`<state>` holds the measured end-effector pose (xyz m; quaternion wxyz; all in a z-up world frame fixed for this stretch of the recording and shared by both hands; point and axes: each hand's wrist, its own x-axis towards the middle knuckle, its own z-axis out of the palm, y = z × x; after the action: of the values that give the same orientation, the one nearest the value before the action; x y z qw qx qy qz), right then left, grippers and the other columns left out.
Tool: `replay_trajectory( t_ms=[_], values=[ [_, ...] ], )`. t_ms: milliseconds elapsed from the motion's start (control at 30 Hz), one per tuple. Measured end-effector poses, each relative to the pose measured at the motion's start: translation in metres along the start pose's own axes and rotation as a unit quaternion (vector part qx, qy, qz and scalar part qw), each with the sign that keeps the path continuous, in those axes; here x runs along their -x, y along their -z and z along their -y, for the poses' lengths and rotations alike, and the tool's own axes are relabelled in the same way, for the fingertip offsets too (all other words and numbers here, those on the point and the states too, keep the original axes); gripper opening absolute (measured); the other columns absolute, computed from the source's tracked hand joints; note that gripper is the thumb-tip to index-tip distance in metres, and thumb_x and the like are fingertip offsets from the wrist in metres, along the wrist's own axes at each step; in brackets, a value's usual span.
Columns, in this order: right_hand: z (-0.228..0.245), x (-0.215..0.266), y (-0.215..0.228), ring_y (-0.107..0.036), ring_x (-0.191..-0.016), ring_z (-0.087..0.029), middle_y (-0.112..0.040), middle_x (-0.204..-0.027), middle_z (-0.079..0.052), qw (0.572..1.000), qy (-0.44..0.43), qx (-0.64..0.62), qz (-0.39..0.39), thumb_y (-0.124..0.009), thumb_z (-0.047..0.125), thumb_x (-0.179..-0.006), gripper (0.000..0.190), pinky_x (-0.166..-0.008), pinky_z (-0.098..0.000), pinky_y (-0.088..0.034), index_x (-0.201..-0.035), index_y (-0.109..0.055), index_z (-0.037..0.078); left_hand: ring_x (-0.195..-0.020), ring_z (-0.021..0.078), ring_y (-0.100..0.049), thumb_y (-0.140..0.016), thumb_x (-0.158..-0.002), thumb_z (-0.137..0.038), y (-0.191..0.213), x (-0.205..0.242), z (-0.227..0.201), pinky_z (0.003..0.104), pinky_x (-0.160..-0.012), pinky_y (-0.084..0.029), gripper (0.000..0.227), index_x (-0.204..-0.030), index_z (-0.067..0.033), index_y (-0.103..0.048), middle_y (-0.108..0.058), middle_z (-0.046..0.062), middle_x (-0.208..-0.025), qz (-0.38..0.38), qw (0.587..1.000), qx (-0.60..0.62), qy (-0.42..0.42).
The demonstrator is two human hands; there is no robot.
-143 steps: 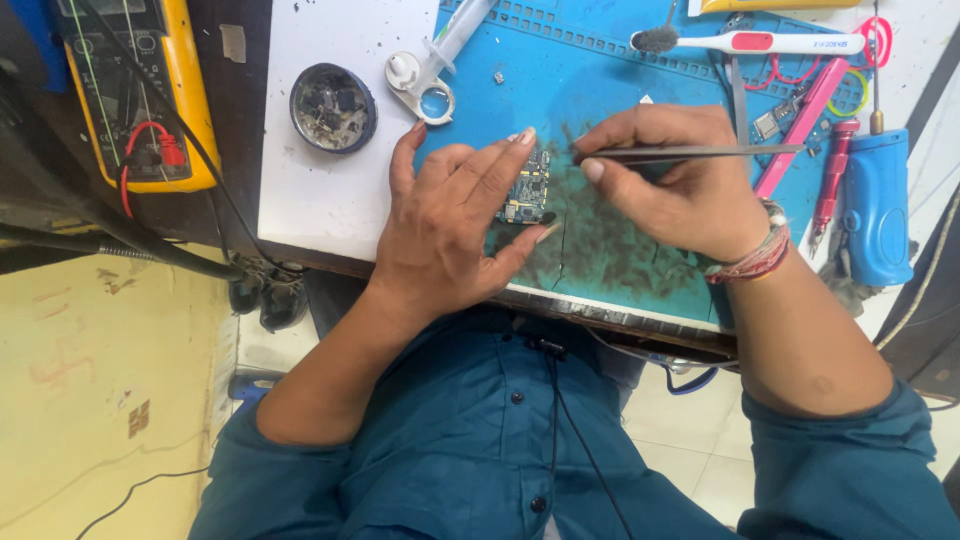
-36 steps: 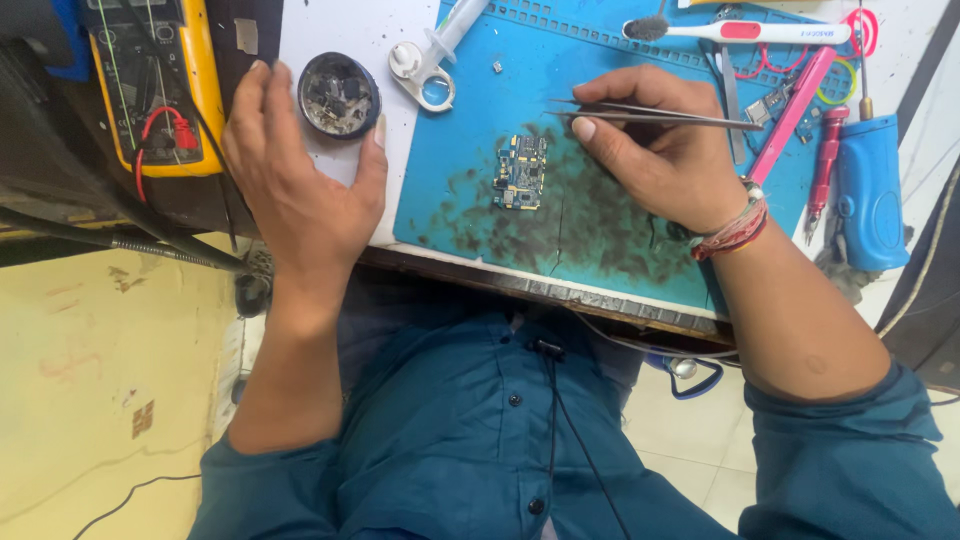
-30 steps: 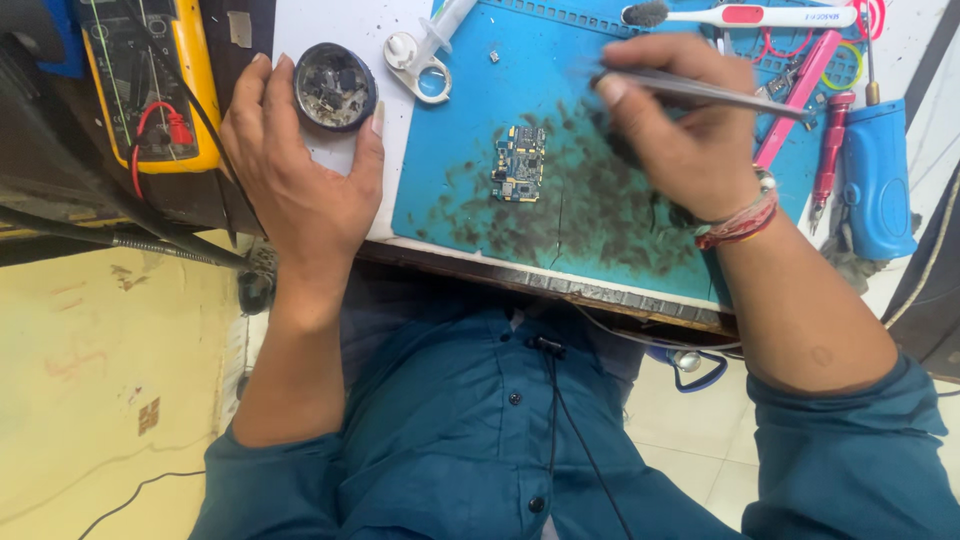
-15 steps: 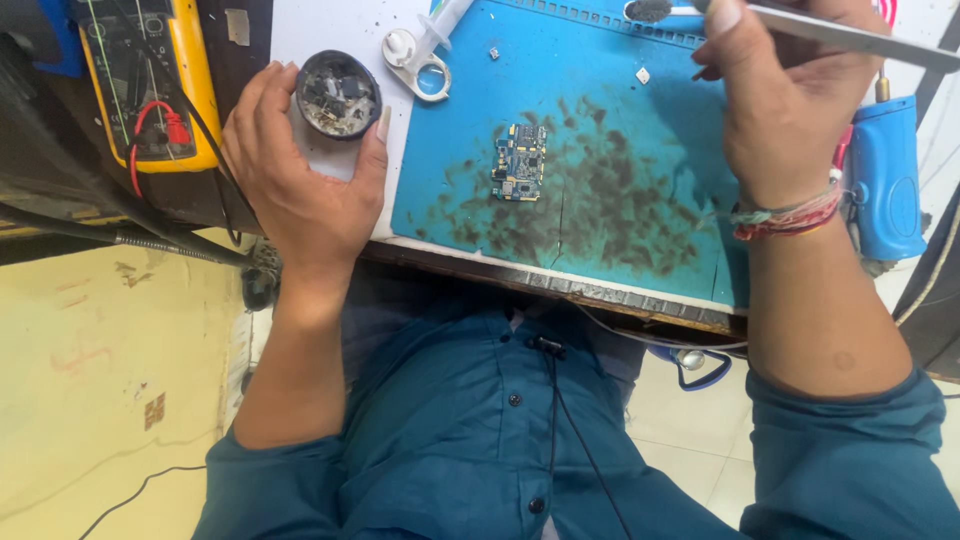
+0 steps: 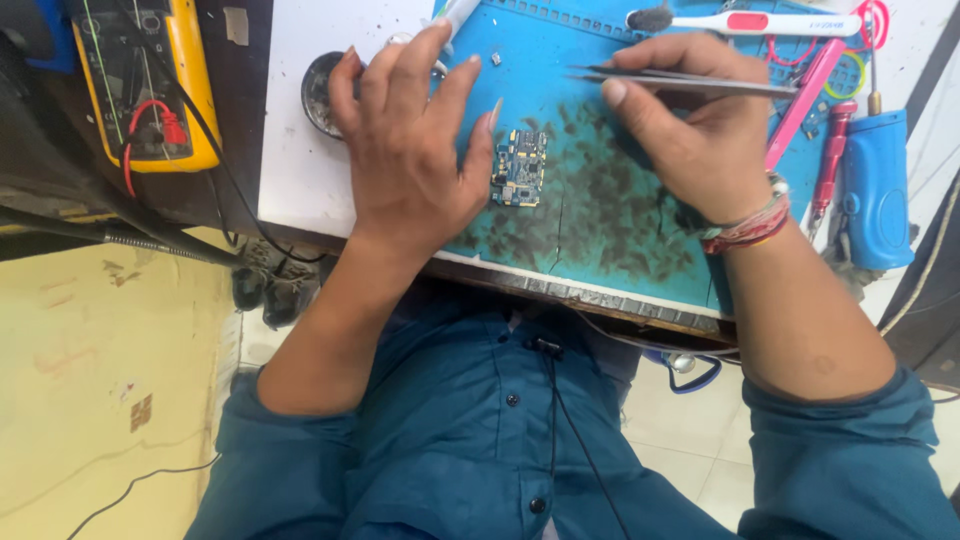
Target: The person cleans a small circuit board with a toothbrush, then uses a hot air gun to heat a component while holding it with tweezers. Finally, the person uses a soldering iron to solder connections on the board.
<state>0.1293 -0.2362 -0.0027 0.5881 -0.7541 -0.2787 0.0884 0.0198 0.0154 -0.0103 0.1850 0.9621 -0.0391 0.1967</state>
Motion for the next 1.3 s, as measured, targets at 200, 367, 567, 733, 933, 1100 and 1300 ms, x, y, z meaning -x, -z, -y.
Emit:
replay_trajectory(
  t_ms=[200,367,567,733,933,1100,1300],
  values=[
    [-0.003,-0.001,-0.01,-0.07,-0.092,-0.009,-0.077,-0.104,-0.008,0.999,0.013,0.038,0.022,-0.079,0.0,-0.105,0.017,-0.085,-0.0235,-0.056,-0.12,-0.072,-0.006,-0.151,0.0336,-0.032,-0.068,-0.103,-0.026,-0.009,-0.01,0.001,0.068,-0.123,-0.002,0.033,-0.13,-0.0085,-0.071,-0.038,0.018,-0.163,0.024,1.0,-0.004,-0.011],
    [-0.003,-0.003,-0.012,-0.068,-0.086,-0.007,-0.074,-0.099,-0.005,0.998,-0.058,-0.03,0.003,-0.08,0.006,-0.107,0.02,-0.076,-0.0212,-0.055,-0.122,-0.072,-0.003,-0.152,0.0319,-0.03,-0.068,-0.103,-0.027,-0.011,-0.007,0.001,0.068,-0.122,0.003,0.024,-0.122,-0.0147,-0.076,-0.04,0.018,-0.163,0.022,0.999,0.033,-0.024],
    [-0.002,-0.005,-0.016,-0.067,-0.09,-0.007,-0.075,-0.1,-0.005,0.999,-0.043,0.007,0.012,-0.081,0.006,-0.109,0.018,-0.079,-0.0209,-0.053,-0.122,-0.074,-0.004,-0.156,0.0294,-0.03,-0.066,-0.103,-0.023,-0.014,-0.003,0.002,0.067,-0.125,0.006,0.025,-0.124,-0.0116,-0.076,-0.039,0.015,-0.161,0.027,0.999,0.021,-0.019],
    [-0.003,-0.007,-0.02,-0.067,-0.09,-0.007,-0.075,-0.101,-0.006,0.999,-0.038,-0.006,0.02,-0.081,0.006,-0.109,0.016,-0.078,-0.0203,-0.053,-0.119,-0.074,-0.005,-0.151,0.0282,-0.03,-0.065,-0.096,-0.018,-0.016,-0.001,0.005,0.066,-0.126,0.007,0.032,-0.125,-0.013,-0.077,-0.038,0.015,-0.162,0.029,0.999,0.023,-0.034],
    [-0.001,-0.008,-0.022,-0.066,-0.088,-0.006,-0.075,-0.1,-0.005,0.998,-0.059,-0.006,0.028,-0.08,0.007,-0.107,0.018,-0.076,-0.021,-0.053,-0.12,-0.074,-0.003,-0.152,0.0279,-0.029,-0.064,-0.095,-0.016,-0.019,0.001,0.005,0.063,-0.122,0.009,0.035,-0.126,-0.0143,-0.078,-0.036,0.015,-0.164,0.021,0.998,0.012,-0.049],
    [0.003,-0.009,-0.021,-0.066,-0.086,-0.007,-0.075,-0.097,-0.006,0.997,-0.074,-0.014,0.029,-0.081,0.007,-0.106,0.015,-0.074,-0.0218,-0.051,-0.118,-0.076,0.0,-0.15,0.0294,-0.036,-0.065,-0.095,-0.015,-0.009,-0.007,0.002,0.062,-0.125,0.005,0.035,-0.128,-0.0133,-0.076,-0.042,0.015,-0.16,0.002,0.998,0.03,-0.055],
    [0.015,-0.009,-0.009,-0.075,-0.097,-0.026,-0.074,-0.113,-0.014,0.962,0.217,0.144,0.075,-0.077,-0.004,-0.099,0.014,-0.084,-0.0306,-0.058,-0.111,-0.072,0.001,-0.122,0.0292,-0.064,-0.066,-0.1,-0.011,0.03,0.03,-0.003,0.047,-0.109,-0.051,0.022,-0.121,-0.0029,-0.07,-0.064,0.016,-0.133,-0.102,0.944,0.309,0.044]
  ],
)
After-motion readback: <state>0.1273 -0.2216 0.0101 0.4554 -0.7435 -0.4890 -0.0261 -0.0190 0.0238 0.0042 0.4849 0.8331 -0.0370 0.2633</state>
